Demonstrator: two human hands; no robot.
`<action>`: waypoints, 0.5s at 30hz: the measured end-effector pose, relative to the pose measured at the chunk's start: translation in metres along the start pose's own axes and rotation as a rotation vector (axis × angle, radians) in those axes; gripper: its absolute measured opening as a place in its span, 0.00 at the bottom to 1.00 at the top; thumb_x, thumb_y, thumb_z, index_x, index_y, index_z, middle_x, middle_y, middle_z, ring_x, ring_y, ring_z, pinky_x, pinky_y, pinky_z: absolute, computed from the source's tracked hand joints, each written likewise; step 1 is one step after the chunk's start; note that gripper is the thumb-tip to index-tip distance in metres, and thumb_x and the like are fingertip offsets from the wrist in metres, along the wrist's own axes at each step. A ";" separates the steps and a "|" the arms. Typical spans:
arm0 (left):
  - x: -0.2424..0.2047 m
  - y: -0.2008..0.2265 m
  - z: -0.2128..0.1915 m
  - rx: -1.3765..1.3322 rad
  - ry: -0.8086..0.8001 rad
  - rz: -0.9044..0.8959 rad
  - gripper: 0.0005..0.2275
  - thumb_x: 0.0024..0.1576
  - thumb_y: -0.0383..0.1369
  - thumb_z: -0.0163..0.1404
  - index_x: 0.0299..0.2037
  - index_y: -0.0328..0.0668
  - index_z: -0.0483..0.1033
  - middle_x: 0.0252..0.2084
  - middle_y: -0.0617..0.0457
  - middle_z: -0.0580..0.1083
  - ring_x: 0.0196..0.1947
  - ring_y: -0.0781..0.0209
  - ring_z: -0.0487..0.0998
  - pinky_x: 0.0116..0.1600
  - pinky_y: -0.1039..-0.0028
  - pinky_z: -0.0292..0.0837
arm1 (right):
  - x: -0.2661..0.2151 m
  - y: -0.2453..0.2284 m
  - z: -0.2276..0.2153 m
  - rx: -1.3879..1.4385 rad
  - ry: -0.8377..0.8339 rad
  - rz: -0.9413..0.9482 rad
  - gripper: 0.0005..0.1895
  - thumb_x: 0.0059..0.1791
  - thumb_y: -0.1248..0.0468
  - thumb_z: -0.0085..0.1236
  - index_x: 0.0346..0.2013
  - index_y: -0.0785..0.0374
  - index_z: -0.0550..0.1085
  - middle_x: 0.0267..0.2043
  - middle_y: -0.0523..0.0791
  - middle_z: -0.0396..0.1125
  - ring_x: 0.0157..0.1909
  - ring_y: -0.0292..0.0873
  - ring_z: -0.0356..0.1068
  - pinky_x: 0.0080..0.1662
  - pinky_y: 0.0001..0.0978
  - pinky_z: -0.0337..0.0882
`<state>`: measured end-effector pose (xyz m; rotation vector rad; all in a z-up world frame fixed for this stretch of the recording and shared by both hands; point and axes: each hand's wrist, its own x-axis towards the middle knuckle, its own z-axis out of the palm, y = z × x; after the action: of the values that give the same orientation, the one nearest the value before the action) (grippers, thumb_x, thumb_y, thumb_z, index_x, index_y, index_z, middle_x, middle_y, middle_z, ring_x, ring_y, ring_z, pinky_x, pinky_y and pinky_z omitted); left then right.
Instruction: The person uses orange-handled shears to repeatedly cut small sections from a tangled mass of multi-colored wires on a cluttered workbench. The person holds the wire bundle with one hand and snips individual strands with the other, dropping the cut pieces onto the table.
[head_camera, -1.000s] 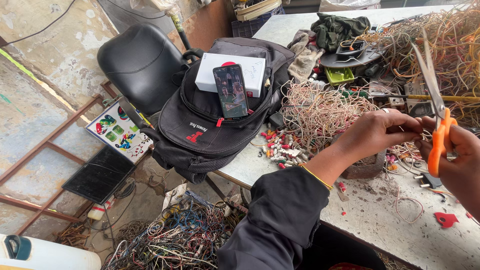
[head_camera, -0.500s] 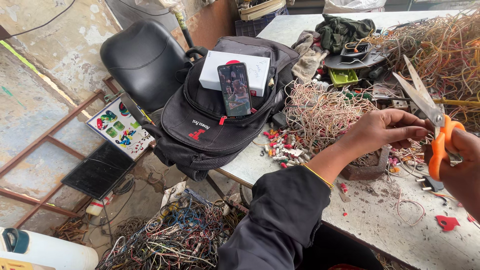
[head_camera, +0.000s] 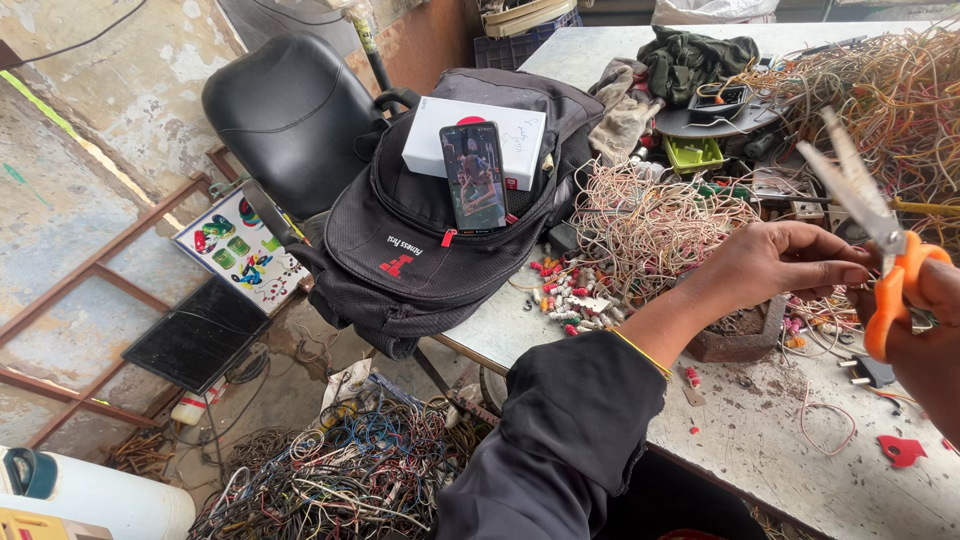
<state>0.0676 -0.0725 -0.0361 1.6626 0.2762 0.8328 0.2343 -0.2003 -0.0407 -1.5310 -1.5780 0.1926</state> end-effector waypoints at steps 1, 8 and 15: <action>0.001 -0.003 -0.001 -0.012 -0.014 0.006 0.15 0.56 0.37 0.63 0.46 0.33 0.83 0.33 0.53 0.81 0.33 0.71 0.79 0.37 0.79 0.76 | 0.000 0.000 0.000 -0.021 0.014 -0.041 0.14 0.50 0.81 0.56 0.50 0.75 0.72 0.49 0.55 0.73 0.52 0.46 0.75 0.59 0.36 0.75; 0.002 -0.010 -0.004 -0.010 -0.054 0.017 0.14 0.57 0.33 0.63 0.49 0.33 0.82 0.39 0.50 0.83 0.40 0.68 0.82 0.46 0.77 0.81 | 0.004 0.012 0.006 0.037 -0.013 -0.099 0.12 0.52 0.77 0.57 0.51 0.74 0.72 0.54 0.54 0.72 0.57 0.44 0.74 0.63 0.37 0.71; 0.005 -0.019 -0.004 0.078 -0.017 0.009 0.13 0.58 0.31 0.61 0.50 0.32 0.81 0.37 0.50 0.83 0.36 0.67 0.83 0.41 0.78 0.81 | 0.008 0.020 0.015 0.011 0.034 0.125 0.25 0.55 0.73 0.58 0.68 0.68 0.70 0.50 0.56 0.71 0.50 0.50 0.73 0.54 0.40 0.75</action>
<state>0.0734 -0.0610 -0.0518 1.7445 0.2925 0.8229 0.2402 -0.1824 -0.0591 -1.6179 -1.4530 0.2431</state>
